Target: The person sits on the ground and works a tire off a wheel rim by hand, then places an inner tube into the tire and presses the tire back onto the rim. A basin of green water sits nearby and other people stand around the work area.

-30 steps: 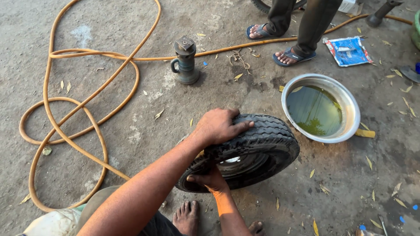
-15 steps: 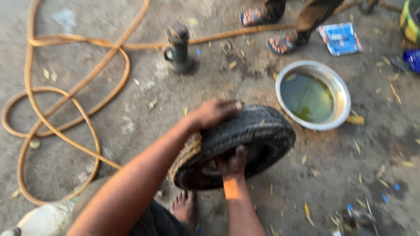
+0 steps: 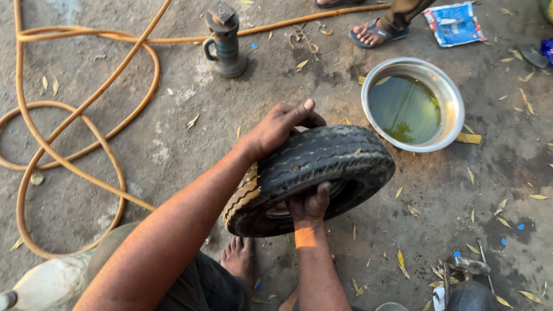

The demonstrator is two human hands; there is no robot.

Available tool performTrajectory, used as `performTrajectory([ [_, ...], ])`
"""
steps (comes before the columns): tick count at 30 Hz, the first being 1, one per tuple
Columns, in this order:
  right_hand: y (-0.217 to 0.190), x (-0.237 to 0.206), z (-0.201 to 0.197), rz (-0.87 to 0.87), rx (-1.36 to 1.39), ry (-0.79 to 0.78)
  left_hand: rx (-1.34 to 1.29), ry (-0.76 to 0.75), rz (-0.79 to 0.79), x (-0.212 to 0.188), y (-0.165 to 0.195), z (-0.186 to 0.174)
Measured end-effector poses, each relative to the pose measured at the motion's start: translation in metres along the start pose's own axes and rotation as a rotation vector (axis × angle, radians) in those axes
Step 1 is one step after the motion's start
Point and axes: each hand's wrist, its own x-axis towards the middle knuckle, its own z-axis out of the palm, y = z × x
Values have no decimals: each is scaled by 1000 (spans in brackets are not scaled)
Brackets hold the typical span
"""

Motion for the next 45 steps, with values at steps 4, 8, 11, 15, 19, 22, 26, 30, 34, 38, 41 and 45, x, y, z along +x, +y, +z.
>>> performTrajectory([
  [4,-10,-1,-6,-76,9,32,581,98,-9,-5,16,24],
  [8,-11,4,-27,-93,116,68,842,211,97,-21,27,49],
  [11,12,7,-54,66,64,172,807,181,76,-18,34,48],
  [15,40,7,-82,170,-648,-209,784,193,133,-9,37,35],
  [19,1,29,-78,22,147,208,769,174,145,-14,32,34],
  [22,-21,32,-61,-180,210,-36,784,175,164,-13,32,38],
  [26,10,20,-56,-65,-43,58,811,147,176,-5,39,44],
  [30,32,-6,-62,152,-186,25,867,159,81,-14,48,56],
  [34,18,-33,-30,-77,-130,106,891,109,80,-22,52,71],
  [38,2,-35,11,-215,30,225,667,24,284,-12,48,58],
  [41,-12,-15,0,-186,177,230,824,-63,-126,-6,43,41],
  [45,21,5,-60,175,-68,184,882,50,-185,-9,38,28],
])
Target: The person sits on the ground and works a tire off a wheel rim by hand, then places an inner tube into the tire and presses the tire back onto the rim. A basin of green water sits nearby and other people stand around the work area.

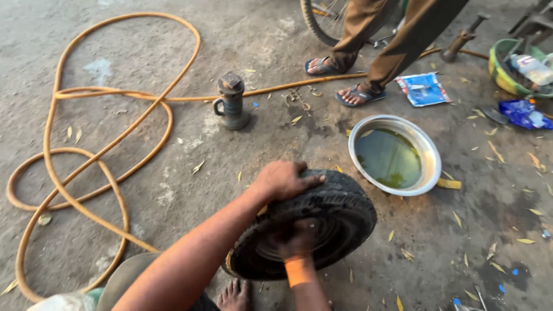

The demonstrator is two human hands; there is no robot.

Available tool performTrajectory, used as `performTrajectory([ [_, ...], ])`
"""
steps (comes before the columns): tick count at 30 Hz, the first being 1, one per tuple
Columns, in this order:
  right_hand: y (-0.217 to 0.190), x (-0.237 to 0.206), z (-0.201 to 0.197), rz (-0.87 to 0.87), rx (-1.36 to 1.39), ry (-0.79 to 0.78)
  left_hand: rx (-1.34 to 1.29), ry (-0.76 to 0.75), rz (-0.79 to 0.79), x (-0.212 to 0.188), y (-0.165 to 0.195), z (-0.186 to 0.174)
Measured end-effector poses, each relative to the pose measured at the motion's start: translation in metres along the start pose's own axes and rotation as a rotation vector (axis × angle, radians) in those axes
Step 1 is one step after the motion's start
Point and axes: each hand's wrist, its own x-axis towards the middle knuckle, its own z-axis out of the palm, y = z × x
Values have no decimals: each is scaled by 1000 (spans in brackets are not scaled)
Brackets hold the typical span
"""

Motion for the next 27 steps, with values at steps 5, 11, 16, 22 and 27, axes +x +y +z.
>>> performTrajectory([
  [5,72,-14,-39,89,-941,-154,-25,8,53,-1,-10,-1],
  [11,10,19,2,-173,285,-155,24,54,98,6,-12,9],
  [16,39,-8,24,-67,-218,-96,11,47,52,17,-14,11],
  [22,50,-16,26,152,-1013,-226,-37,51,55,16,-27,7],
  [27,17,7,27,109,246,146,-87,11,25,15,-28,5],
])
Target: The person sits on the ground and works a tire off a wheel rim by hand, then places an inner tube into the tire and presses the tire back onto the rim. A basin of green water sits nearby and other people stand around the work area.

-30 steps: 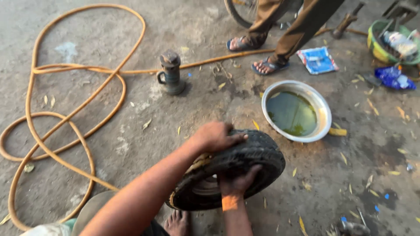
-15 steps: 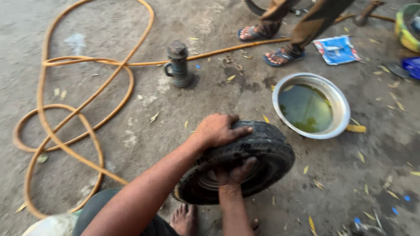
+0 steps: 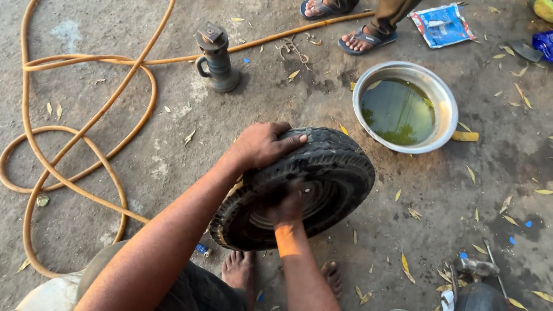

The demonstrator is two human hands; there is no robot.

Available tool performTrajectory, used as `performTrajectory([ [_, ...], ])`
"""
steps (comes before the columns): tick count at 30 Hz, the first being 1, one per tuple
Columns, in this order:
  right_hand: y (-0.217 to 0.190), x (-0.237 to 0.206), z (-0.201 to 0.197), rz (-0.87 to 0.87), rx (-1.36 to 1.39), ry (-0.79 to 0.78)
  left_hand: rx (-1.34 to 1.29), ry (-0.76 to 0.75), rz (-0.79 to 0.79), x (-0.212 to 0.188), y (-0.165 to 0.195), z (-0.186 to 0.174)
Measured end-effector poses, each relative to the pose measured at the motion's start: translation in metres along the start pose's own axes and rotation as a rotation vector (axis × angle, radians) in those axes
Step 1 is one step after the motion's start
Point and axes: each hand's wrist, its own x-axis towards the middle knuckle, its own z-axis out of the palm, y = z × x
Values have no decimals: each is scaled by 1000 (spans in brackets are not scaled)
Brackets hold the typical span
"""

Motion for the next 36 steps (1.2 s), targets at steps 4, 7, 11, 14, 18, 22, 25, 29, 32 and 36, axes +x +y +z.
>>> performTrajectory([
  [4,19,2,-14,-9,-221,-51,52,-4,-20,3,8,0],
  [7,45,-11,-28,-107,-760,-201,87,36,-53,1,14,3],
  [11,44,-44,-19,-139,-572,-185,48,-75,-12,2,9,-1],
  [14,23,-46,16,-229,-250,-230,-377,-218,167,5,-7,-16],
  [18,-8,-33,48,-310,72,-197,-251,-248,16,5,-17,-17],
  [22,5,-13,19,-203,-350,37,-115,-148,-35,12,-11,-6],
  [25,39,-15,-21,-76,-1120,-244,-186,-203,-21,12,-11,0],
  [29,33,-15,-19,-97,-1388,-163,-147,-176,33,7,-12,3],
  [32,-23,-12,15,-360,-139,-40,-191,-177,54,5,-11,2],
  [36,-46,-8,22,-412,-26,-72,-170,-147,61,13,-4,5],
])
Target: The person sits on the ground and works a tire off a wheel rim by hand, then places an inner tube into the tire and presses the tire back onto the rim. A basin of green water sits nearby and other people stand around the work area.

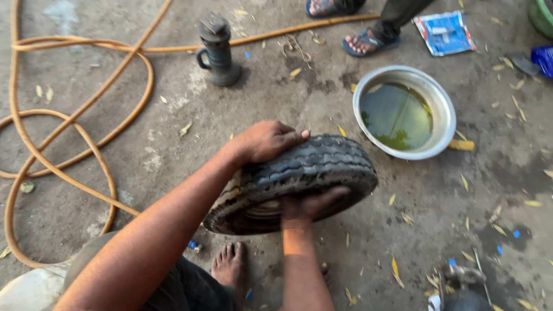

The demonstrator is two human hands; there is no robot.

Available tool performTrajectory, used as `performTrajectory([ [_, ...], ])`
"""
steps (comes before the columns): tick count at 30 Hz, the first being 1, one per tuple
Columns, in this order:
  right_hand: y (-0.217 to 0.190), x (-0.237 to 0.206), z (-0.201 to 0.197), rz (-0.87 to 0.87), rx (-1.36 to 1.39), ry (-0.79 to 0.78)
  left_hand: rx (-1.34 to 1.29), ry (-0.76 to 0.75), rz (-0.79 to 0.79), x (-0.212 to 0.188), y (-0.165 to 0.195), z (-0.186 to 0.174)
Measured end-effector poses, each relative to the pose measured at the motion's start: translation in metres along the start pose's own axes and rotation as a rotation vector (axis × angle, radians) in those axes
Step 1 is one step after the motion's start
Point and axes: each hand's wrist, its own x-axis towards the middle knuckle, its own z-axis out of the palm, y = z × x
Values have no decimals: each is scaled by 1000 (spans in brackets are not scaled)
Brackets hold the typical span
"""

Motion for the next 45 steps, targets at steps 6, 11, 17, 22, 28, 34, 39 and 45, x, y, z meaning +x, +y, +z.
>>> performTrajectory([
  [6,69,-33,-54,254,-725,-305,-17,-12,-42,7,-1,-1],
  [11,20,-2,-29,44,-6,-227,-61,-7,-74,-7,-9,-9],
  [17,49,-12,-29,159,-113,-252,-50,0,-63,1,-8,-11],
  [22,88,-32,-76,395,-877,-458,-80,32,-160,-12,-2,-14],
  [28,88,-45,-29,204,-312,-296,168,127,-4,-22,18,10],
  [34,38,-20,9,93,123,-332,-19,-15,36,-15,-18,-23],
  [39,61,-7,-35,283,-222,-117,-35,37,-214,-21,-37,-24],
  [45,72,-18,-27,289,-923,-385,-67,122,-115,-31,-38,-29],
])
